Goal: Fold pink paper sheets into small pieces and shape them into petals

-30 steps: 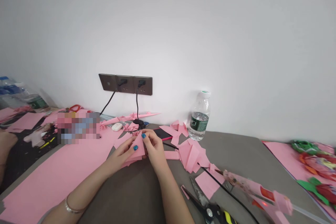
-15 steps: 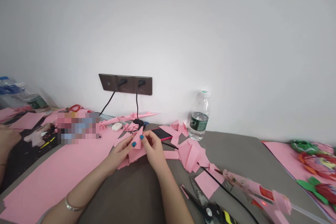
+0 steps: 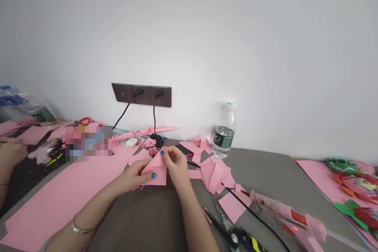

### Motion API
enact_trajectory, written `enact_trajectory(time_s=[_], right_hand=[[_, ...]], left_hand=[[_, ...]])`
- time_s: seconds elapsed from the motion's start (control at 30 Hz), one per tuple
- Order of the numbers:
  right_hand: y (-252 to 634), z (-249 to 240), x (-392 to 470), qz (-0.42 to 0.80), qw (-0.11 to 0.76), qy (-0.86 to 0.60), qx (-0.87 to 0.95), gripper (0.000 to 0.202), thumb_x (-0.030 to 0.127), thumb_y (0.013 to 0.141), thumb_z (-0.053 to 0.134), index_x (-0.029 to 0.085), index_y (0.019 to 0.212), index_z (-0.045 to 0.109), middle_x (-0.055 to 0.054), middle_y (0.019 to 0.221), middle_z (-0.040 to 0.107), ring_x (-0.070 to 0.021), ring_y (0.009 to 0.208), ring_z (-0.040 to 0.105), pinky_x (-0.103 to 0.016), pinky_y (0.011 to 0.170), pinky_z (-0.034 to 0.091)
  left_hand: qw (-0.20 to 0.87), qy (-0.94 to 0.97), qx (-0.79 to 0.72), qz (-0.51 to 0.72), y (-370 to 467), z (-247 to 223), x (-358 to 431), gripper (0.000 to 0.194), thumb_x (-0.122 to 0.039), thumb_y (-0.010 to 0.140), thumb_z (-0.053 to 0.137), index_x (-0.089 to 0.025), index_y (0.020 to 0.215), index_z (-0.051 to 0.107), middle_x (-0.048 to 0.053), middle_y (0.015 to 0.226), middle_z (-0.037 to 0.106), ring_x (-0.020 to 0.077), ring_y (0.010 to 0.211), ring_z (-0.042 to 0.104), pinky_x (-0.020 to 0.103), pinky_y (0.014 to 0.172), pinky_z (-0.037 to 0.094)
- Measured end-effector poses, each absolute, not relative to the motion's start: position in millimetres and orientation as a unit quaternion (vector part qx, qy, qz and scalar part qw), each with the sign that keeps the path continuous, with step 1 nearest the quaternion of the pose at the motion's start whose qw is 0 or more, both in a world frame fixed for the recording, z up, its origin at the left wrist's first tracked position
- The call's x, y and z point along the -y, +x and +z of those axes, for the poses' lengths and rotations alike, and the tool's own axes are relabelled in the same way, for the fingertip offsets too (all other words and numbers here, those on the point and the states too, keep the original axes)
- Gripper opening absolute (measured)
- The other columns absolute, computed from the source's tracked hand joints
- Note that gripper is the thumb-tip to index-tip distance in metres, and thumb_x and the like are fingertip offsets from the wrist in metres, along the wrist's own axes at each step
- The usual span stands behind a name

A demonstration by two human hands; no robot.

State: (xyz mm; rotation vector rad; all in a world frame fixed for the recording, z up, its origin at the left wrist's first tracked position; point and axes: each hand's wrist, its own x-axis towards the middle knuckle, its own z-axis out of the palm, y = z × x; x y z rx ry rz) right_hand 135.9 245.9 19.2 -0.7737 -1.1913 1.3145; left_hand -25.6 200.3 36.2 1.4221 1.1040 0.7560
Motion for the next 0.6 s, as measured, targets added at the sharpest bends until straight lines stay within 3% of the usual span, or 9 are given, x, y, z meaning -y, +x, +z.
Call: enact_trajectory(time_s=[0.17,0.27,0.43,0.53,0.6], right_hand=[[136.9,18.9,-244.8,0.577,0.549,-0.318,0.514,0.031,0.045,0.074,0.073,0.019,0.069,0.056,0.003,0.064,0.056,-0.0101,0.053,0.045,-0.022,0.048,0.035],[135.8,18.8,-241.7,0.588,0.529,-0.297,0.535,0.029,0.043,0.078,0.070,0.019,0.072,0.054,0.002,0.068,0.058,-0.0096,0.053,0.045,-0.020,0.045,0.033],[132.7,20.2,-237.8,0.603,0.511,-0.274,0.549,0.026,0.044,0.082,0.065,0.022,0.081,0.052,-0.002,0.083,0.063,-0.0119,0.061,0.052,-0.018,0.043,0.034],[131.8,20.8,-238.5,0.600,0.536,-0.268,0.530,0.028,0.044,0.080,0.067,0.024,0.089,0.049,-0.004,0.096,0.064,-0.0155,0.074,0.060,-0.021,0.052,0.044],[131.6,20.6,-239.4,0.596,0.549,-0.263,0.523,0.031,0.045,0.079,0.067,0.024,0.092,0.049,-0.006,0.101,0.064,-0.0178,0.083,0.063,-0.025,0.063,0.050]], left_hand=[[0.641,0.540,-0.408,0.362,-22.9,41.7,-197.4,0.043,-0.042,0.080,0.069,-0.016,0.114,0.062,0.005,0.089,0.069,0.0165,0.073,0.066,0.026,0.065,0.055],[0.680,0.458,-0.418,0.391,-19.4,41.9,-195.6,0.053,-0.053,0.084,0.060,-0.015,0.122,0.059,0.009,0.084,0.071,0.0191,0.067,0.069,0.028,0.058,0.056],[0.669,0.408,-0.455,0.423,-17.2,35.5,-195.7,0.057,-0.052,0.081,0.066,-0.014,0.123,0.058,0.009,0.077,0.072,0.0206,0.060,0.070,0.024,0.046,0.052],[0.649,0.413,-0.458,0.446,-17.2,32.8,-197.5,0.055,-0.052,0.082,0.065,-0.014,0.122,0.060,0.009,0.078,0.072,0.0176,0.054,0.068,0.020,0.041,0.046],[0.641,0.409,-0.451,0.467,-16.8,32.3,-198.8,0.054,-0.051,0.081,0.065,-0.015,0.121,0.061,0.010,0.083,0.073,0.0176,0.056,0.067,0.024,0.047,0.050]])
